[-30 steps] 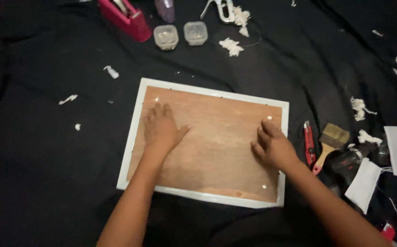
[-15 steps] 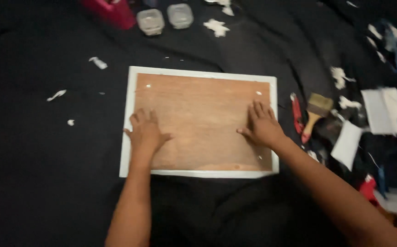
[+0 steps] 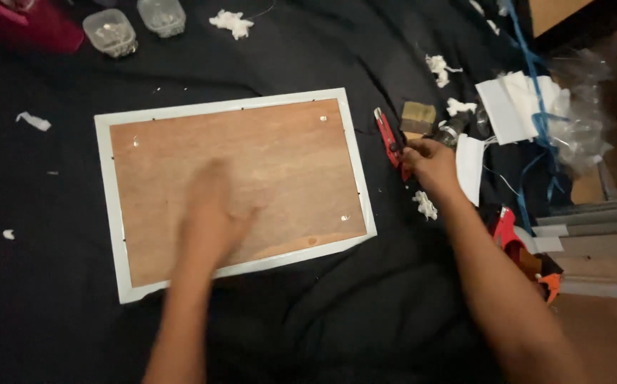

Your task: Securing a wooden backing into a picture frame using a hand tool and attaching a hanging string.

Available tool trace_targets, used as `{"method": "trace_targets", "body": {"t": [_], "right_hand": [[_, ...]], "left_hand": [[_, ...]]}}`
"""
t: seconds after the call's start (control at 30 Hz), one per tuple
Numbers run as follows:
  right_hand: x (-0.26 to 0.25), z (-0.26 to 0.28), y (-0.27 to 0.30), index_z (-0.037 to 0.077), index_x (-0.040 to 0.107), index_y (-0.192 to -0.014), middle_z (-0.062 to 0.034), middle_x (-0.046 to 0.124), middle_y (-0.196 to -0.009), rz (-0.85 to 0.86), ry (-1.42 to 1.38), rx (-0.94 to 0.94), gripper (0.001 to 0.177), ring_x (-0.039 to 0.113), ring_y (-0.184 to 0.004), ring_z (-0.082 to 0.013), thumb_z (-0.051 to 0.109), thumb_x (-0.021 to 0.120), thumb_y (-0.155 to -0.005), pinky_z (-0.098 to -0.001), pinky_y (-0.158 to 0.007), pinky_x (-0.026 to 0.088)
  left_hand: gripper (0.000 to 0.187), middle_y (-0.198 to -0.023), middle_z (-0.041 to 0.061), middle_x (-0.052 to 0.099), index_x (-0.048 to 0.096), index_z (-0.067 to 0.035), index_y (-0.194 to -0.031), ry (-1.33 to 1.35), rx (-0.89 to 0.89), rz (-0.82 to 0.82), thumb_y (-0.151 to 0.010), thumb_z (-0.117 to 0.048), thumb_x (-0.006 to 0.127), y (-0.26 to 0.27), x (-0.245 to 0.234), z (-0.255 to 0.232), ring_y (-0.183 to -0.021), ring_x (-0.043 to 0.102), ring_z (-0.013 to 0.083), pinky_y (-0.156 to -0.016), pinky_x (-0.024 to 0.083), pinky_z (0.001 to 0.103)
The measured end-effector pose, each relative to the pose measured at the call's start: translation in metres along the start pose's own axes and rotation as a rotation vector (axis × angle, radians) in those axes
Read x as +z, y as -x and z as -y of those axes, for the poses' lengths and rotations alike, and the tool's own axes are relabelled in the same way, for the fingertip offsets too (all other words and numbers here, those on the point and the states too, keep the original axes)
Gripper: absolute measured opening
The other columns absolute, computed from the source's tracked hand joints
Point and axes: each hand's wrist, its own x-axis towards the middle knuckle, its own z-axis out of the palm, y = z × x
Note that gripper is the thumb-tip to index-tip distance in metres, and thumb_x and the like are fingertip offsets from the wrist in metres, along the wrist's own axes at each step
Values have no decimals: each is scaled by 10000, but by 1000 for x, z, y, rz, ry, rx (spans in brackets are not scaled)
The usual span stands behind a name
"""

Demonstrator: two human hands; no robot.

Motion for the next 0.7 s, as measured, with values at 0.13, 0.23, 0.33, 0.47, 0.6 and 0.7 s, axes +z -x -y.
{"method": "trace_targets", "body": {"t": [0.13, 0.23, 0.33, 0.47, 0.6, 0.7], "right_hand": [[34, -18, -24, 166, 739, -1254, -116, 721, -1164, 9, 427, -129, 391, 699, -1077, -328, 406, 745, -945, -449, -888, 554], [47, -3, -18, 86, 697, -1322, -200, 650, -1242, 12, 619, -243, 471, 662, -1142, -392, 377, 756, -955, -473, -913, 562], [51, -3, -26, 35, 633, -1390, -227, 614, -1255, 23, 686, -225, 552, 640, -1170, -410, 368, 753, -966, -495, -903, 569], [47, 4, -30, -2, 620, -1384, -228, 617, -1200, 78, 661, -138, 527, 639, -1150, -427, 303, 726, -967, -527, -895, 562], [50, -15, -47, 19, 656, -1338, -217, 625, -1149, 90, 632, -106, 528, 643, -1126, -441, 317, 762, -915, -531, -885, 556], [41, -8, -48, 42, 694, -1258, -196, 649, -1082, 90, 602, -84, 497, 657, -1099, -422, 304, 784, -845, -517, -892, 550]], "left_hand": [[807, -1519, 202, 475, 517, -114, -1493, -3, 331, 67, -823, -485, 773, 11, 79, -10, -1442, 392, 418, -1210, 283, 530], [932, -1600, 166, 335, 437, -209, -1543, -113, 395, 285, -765, -581, 791, 3, 97, -22, -1501, 269, 411, -1219, 231, 589], [1080, -1623, 197, 257, 381, -216, -1567, -146, 449, 385, -676, -614, 843, 0, 95, -37, -1517, 213, 430, -1219, 203, 631], [1333, -1654, 256, 153, 281, -203, -1608, -218, 469, 461, -523, -574, 960, 3, 87, -49, -1530, 119, 467, -1183, 111, 736], [1397, -1672, 274, 66, 209, -188, -1630, -229, 419, 542, -515, -491, 994, 2, 75, -59, -1529, 74, 487, -1140, 63, 796], [1378, -1676, 287, 24, 175, -177, -1641, -202, 409, 580, -554, -391, 995, 2, 71, -62, -1533, 26, 502, -1108, 27, 829]]}}
